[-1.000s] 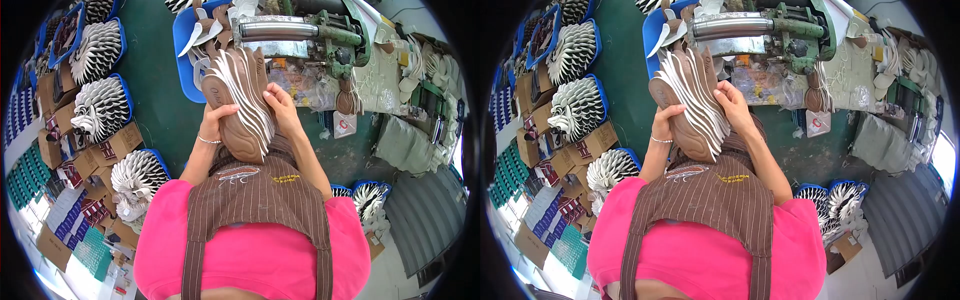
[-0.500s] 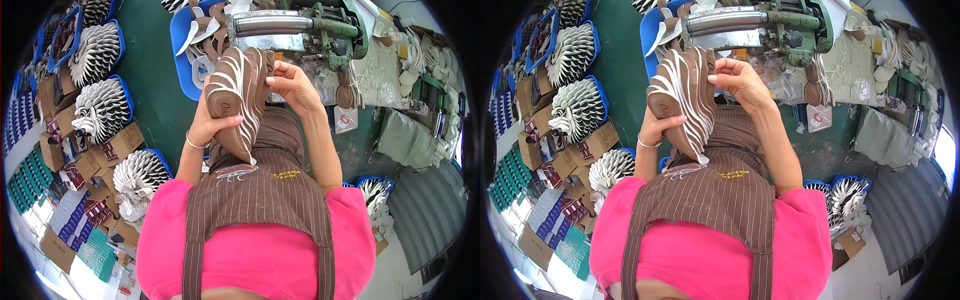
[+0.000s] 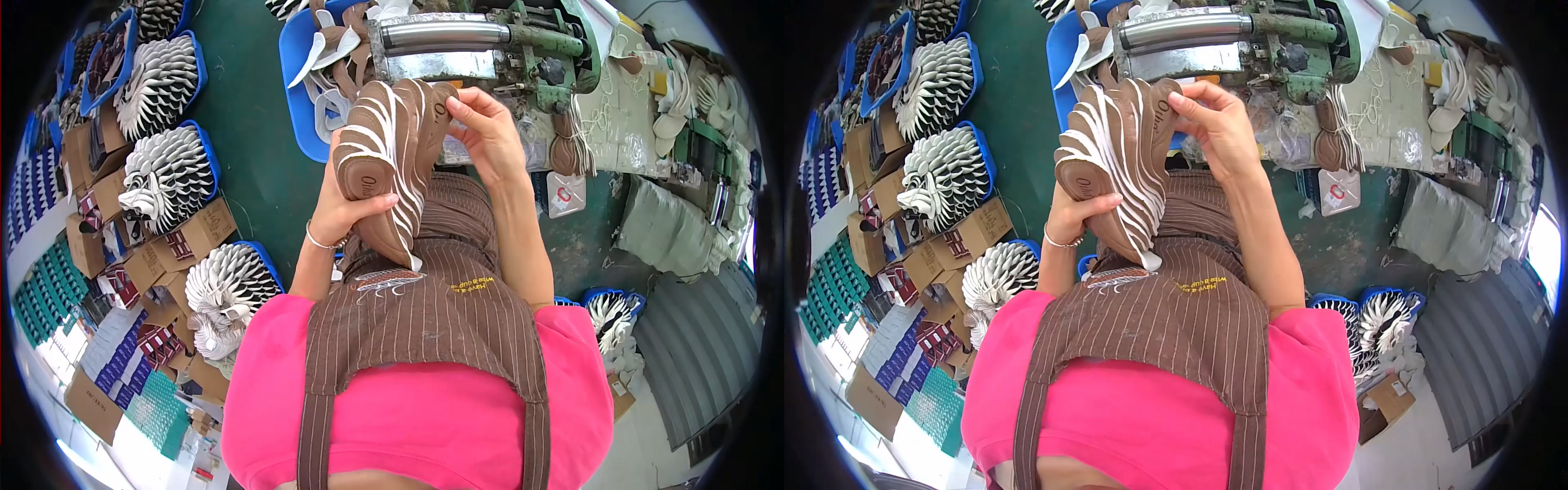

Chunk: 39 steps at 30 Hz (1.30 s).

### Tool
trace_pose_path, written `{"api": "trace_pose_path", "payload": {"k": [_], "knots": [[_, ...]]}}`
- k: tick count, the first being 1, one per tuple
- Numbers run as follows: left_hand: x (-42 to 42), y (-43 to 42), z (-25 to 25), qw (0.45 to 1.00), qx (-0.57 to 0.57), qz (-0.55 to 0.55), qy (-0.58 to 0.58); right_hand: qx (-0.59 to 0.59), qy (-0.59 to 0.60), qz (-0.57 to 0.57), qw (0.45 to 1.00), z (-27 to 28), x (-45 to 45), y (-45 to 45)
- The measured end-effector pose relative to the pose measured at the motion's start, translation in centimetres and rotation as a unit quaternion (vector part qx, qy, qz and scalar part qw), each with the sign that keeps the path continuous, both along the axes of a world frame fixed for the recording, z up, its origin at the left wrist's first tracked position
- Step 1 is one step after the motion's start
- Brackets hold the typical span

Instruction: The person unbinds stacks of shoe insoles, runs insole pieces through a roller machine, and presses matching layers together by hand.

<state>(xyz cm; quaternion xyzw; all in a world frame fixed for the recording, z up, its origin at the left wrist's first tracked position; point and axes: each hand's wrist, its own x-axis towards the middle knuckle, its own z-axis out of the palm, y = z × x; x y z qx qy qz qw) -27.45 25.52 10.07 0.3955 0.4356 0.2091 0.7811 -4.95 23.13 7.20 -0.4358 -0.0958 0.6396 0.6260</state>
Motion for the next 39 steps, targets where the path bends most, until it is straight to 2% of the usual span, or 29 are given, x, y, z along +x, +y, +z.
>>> {"api": "trace_pose_path", "payload": {"k": [3, 6, 7, 9, 11, 12, 13, 14, 17, 18, 21, 25, 29, 33, 37, 39], "knots": [[-0.2, -0.3, -0.2, 1.0, 0.002, 0.011, -0.003, -0.036, -0.055, 0.031, 0.997, 0.4, 0.0, 0.3], [0.5, -0.3, 0.6, 1.0, 0.02, 0.003, -0.007, -0.002, -0.239, -0.032, 0.97, -0.6, -0.7, 0.4], [0.8, -0.5, 0.7, 1.0, 0.028, 0.004, -0.01, -0.004, -0.318, -0.054, 0.946, -0.7, -1.3, 0.5], [1.8, -0.3, 0.3, 0.99, 0.136, 0.028, -0.004, -0.007, -0.47, -0.097, 0.877, -0.6, -2.7, 0.9], [2.1, 0.0, -0.6, 0.986, 0.151, 0.066, 0.009, -0.045, -0.307, -0.069, 0.948, -0.6, -3.3, 0.7], [2.1, 0.0, -1.0, 0.989, 0.12, 0.087, -0.002, -0.063, -0.21, -0.044, 0.975, 0.6, -3.9, 0.4], [2.2, 0.1, -1.5, 0.99, 0.089, 0.106, -0.013, -0.081, -0.111, -0.019, 0.99, 1.2, -4.2, 0.3], [2.3, 0.1, -1.8, 0.99, 0.057, 0.126, -0.025, -0.063, -0.06, 0.025, 0.996, -0.8, -4.0, -0.6], [2.6, 0.1, -2.0, 0.99, -0.011, 0.128, -0.052, -0.091, -0.097, 0.0, 0.991, -3.8, -3.5, -1.7], [2.8, 0.1, -2.0, 0.989, -0.027, 0.131, -0.058, -0.059, -0.083, -0.025, 0.995, -2.5, -3.5, -1.3], [3.4, 0.2, -2.2, 0.985, -0.071, 0.142, -0.067, -0.034, -0.238, -0.095, 0.966, -5.0, -3.7, -0.9], [3.0, 0.2, -3.4, 0.974, -0.115, 0.188, -0.056, -0.086, -0.299, -0.147, 0.939, -8.7, -2.7, 0.1], [2.0, 0.5, -3.9, 0.966, -0.139, 0.208, -0.067, -0.122, -0.379, -0.104, 0.911, -10.5, -0.5, 1.7], [1.6, 0.9, -3.7, 0.959, -0.163, 0.219, -0.079, -0.169, -0.506, -0.056, 0.844, -7.6, 0.5, 3.8], [2.0, 1.0, -3.7, 0.955, -0.174, 0.222, -0.091, -0.157, -0.477, -0.074, 0.862, -6.9, 1.0, 5.0], [2.1, 1.0, -3.7, 0.954, -0.176, 0.222, -0.098, -0.158, -0.38, -0.027, 0.911, -6.0, 0.8, 4.2]]}}
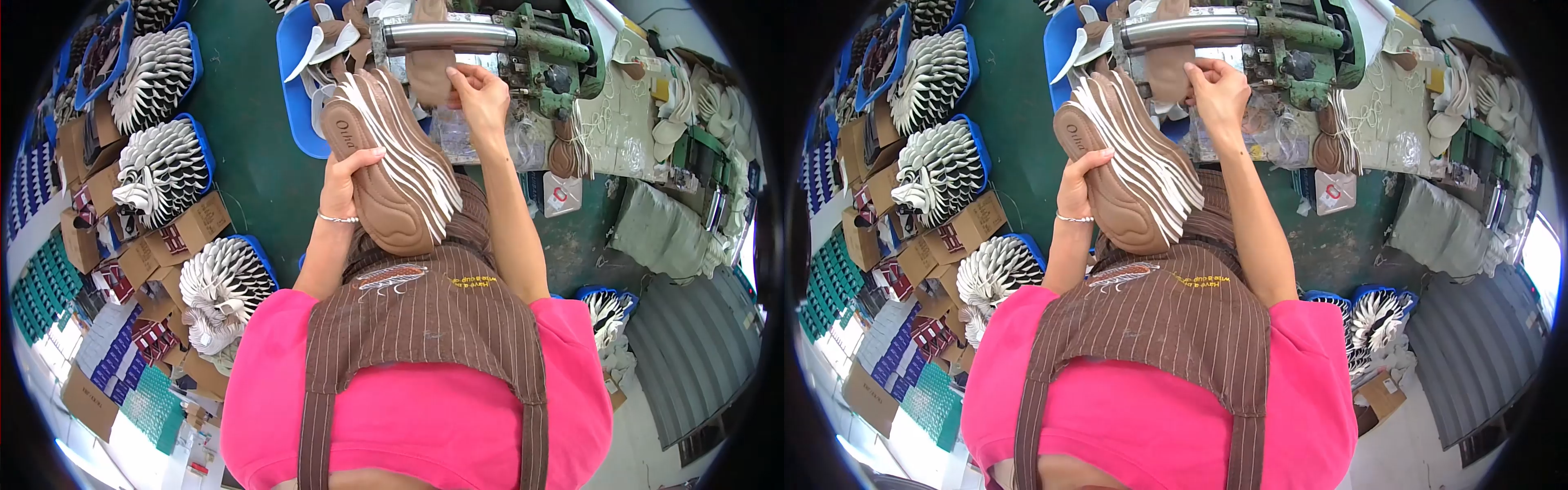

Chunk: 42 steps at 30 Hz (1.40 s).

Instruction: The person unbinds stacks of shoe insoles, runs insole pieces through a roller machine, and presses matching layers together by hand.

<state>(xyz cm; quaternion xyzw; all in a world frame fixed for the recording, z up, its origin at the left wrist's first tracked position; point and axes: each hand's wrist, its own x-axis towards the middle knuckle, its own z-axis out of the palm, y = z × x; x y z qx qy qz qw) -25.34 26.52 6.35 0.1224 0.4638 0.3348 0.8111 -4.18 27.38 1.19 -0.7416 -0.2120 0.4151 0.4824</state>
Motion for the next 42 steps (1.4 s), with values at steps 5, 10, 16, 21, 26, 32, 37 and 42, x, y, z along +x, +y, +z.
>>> {"api": "trace_pose_path", "payload": {"k": [5, 10, 16, 21, 26, 32, 37, 42], "knots": [[0.8, 0.2, 0.2, 0.999, -0.018, 0.011, -0.042, -0.027, 0.128, 0.187, 0.974, 3.4, -2.8, -3.7], [1.2, -0.4, -0.4, 0.998, -0.042, 0.006, -0.056, 0.02, 0.291, 0.135, 0.947, 2.2, -3.0, -6.5], [1.6, -0.8, -0.3, 0.987, 0.115, -0.095, 0.064, -0.019, 0.173, 0.083, 0.981, 4.5, -1.6, -4.5], [1.7, -1.1, 1.2, 0.982, 0.139, -0.11, 0.07, 0.065, 0.199, 0.113, 0.971, 3.2, 1.4, -2.3], [2.1, -1.7, 1.4, 0.971, 0.189, -0.104, 0.101, 0.062, -0.051, 0.035, 0.996, 2.5, -0.2, -2.1], [1.9, -1.2, -0.2, 0.992, 0.116, -0.03, 0.043, 0.02, 0.184, 0.082, 0.979, 3.7, -2.8, -4.8], [2.1, -0.9, 0.2, 0.998, 0.053, -0.01, 0.04, 0.023, 0.178, 0.077, 0.981, -0.7, -2.4, -6.5], [1.7, -1.0, -0.2, 0.998, 0.04, -0.029, 0.047, 0.054, 0.11, 0.056, 0.991, -1.4, 1.4, -1.3]]}}
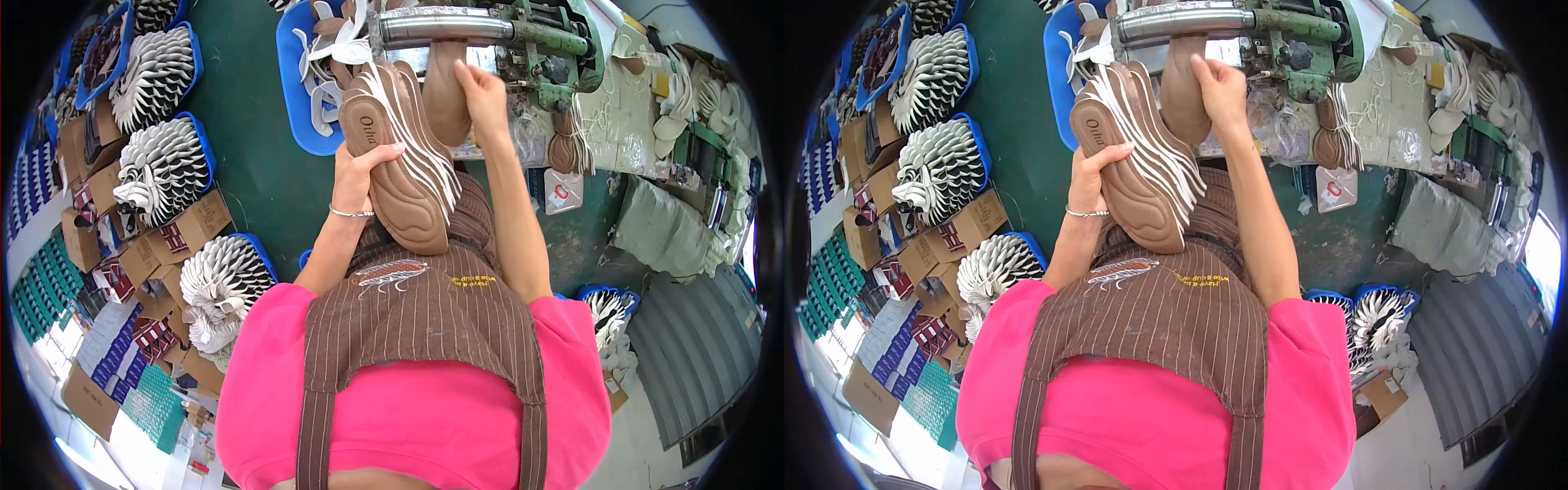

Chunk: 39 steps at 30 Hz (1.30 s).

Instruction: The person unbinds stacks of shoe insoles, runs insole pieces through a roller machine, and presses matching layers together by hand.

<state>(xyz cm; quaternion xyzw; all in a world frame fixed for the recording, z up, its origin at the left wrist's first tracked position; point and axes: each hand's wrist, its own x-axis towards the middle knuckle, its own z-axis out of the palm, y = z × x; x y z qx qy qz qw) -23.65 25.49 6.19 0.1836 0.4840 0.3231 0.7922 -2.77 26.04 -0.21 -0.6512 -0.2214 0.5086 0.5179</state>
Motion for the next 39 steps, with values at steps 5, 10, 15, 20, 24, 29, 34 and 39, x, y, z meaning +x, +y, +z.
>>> {"api": "trace_pose_path", "payload": {"k": [5, 10, 15, 20, 24, 29, 34, 39], "knots": [[0.3, -0.1, 0.1, 1.0, 0.008, 0.013, -0.002, -0.026, 0.066, 0.072, 0.995, 3.0, -3.7, -2.4], [0.0, -0.4, -1.3, 1.0, 0.0, 0.01, -0.023, -0.005, 0.093, 0.086, 0.992, 1.9, -3.8, -5.2], [0.1, 0.1, -0.5, 0.999, -0.026, 0.014, -0.044, 0.008, 0.015, -0.042, 0.999, -1.2, -1.9, -2.0], [0.3, 0.1, -0.8, 0.999, -0.03, 0.011, -0.043, -0.01, 0.045, 0.007, 0.999, 0.7, -1.4, 0.4], [0.2, 0.4, -1.3, 0.999, -0.013, 0.008, -0.039, -0.035, 0.073, 0.135, 0.988, 3.0, -4.2, -4.0], [0.5, 0.3, -1.1, 0.997, -0.053, 0.027, -0.054, 0.002, -0.02, -0.013, 1.0, 0.8, -3.3, -4.0], [-0.1, 0.4, -1.5, 0.996, -0.062, -0.002, -0.072, 0.014, -0.09, -0.029, 0.995, -0.3, -0.8, 0.6], [0.3, 0.6, -1.6, 0.998, -0.034, 0.021, -0.055, -0.03, -0.038, 0.153, 0.987, 3.9, -3.9, -2.8]]}}
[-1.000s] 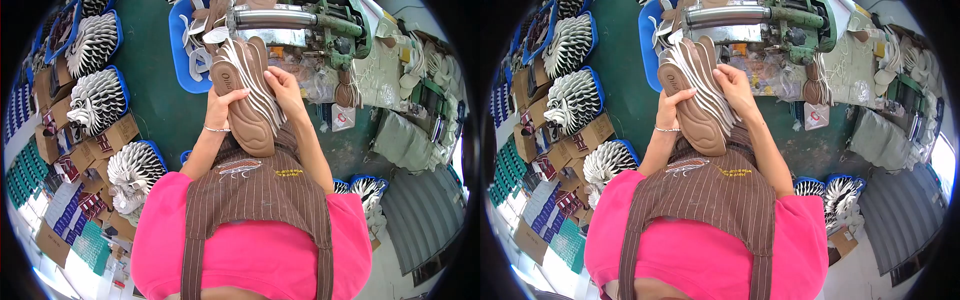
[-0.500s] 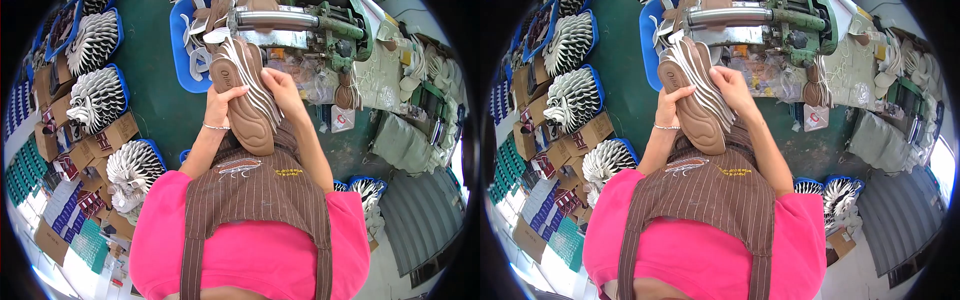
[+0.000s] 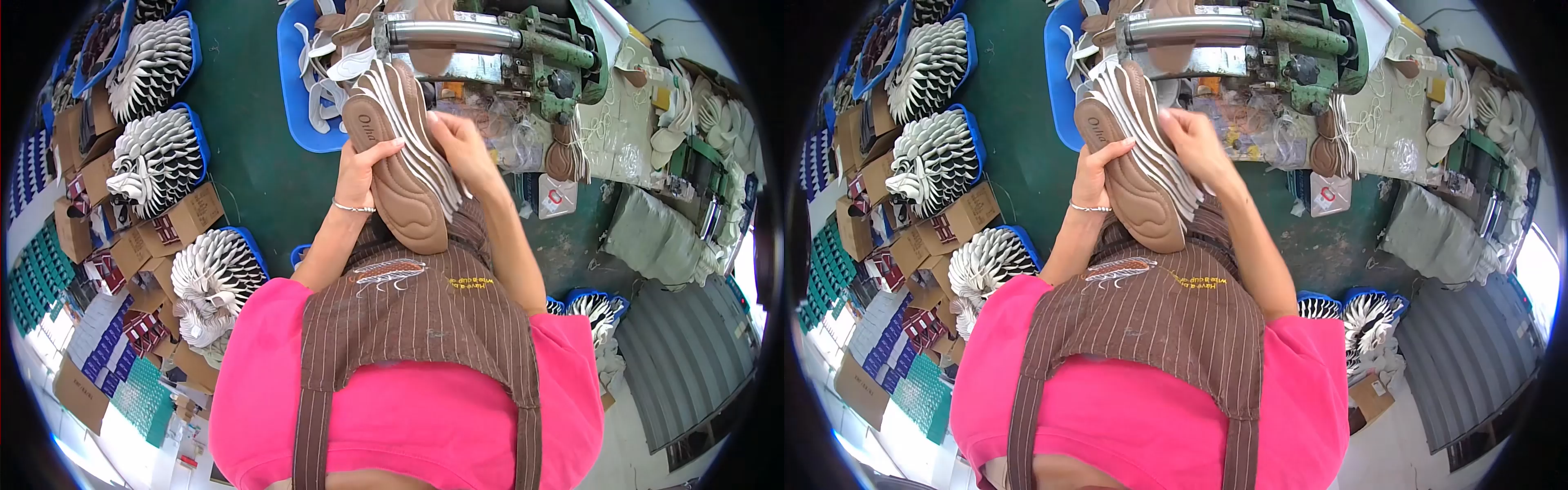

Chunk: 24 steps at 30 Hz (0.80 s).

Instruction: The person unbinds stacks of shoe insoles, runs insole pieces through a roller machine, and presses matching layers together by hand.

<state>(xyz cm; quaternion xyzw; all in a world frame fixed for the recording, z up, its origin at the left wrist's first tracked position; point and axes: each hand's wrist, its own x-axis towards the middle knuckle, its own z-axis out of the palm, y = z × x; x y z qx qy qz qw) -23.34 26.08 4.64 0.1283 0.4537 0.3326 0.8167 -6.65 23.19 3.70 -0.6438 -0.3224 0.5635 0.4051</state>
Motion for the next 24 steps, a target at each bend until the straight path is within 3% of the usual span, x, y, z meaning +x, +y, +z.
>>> {"api": "trace_pose_path", "payload": {"k": [1, 2, 6, 9, 10, 13, 16, 19, 22, 24], "knots": [[0.0, 0.0, -0.1, 1.0, 0.002, -0.001, -0.002, 0.056, 0.022, -0.005, 0.998, -0.6, -0.6, -1.1], [-0.1, -0.1, -0.4, 1.0, -0.002, 0.002, -0.009, -0.006, 0.021, -0.005, 1.0, -0.8, -0.3, -1.7], [-0.5, -0.1, -0.7, 1.0, -0.002, 0.0, -0.024, 0.038, 0.023, 0.017, 0.999, -0.6, -0.4, -2.3], [-0.4, 0.1, -0.6, 1.0, -0.002, -0.004, -0.018, -0.011, -0.016, -0.107, 0.994, -2.5, -0.3, -2.3], [-0.5, 0.2, -0.7, 1.0, -0.002, -0.004, -0.01, 0.051, -0.129, -0.151, 0.979, -3.5, 0.1, -1.4], [-0.6, 0.0, -0.7, 1.0, -0.01, -0.019, 0.021, 0.063, -0.103, -0.214, 0.969, -5.0, 2.6, 2.4], [-0.4, 0.2, -0.5, 1.0, -0.01, -0.017, 0.01, -0.021, -0.117, -0.102, 0.988, -2.6, 2.3, 3.0], [-0.4, 0.4, -0.5, 1.0, -0.001, -0.002, -0.004, 0.028, 0.004, -0.022, 0.999, -1.2, -0.8, -0.2], [-0.3, 0.2, -0.5, 1.0, -0.017, 0.004, 0.0, 0.032, -0.02, -0.05, 0.998, -1.4, -0.9, -1.5], [-0.2, 0.2, -0.5, 1.0, -0.024, 0.0, 0.006, 0.03, -0.108, -0.079, 0.991, -2.6, 0.4, -0.7]]}}
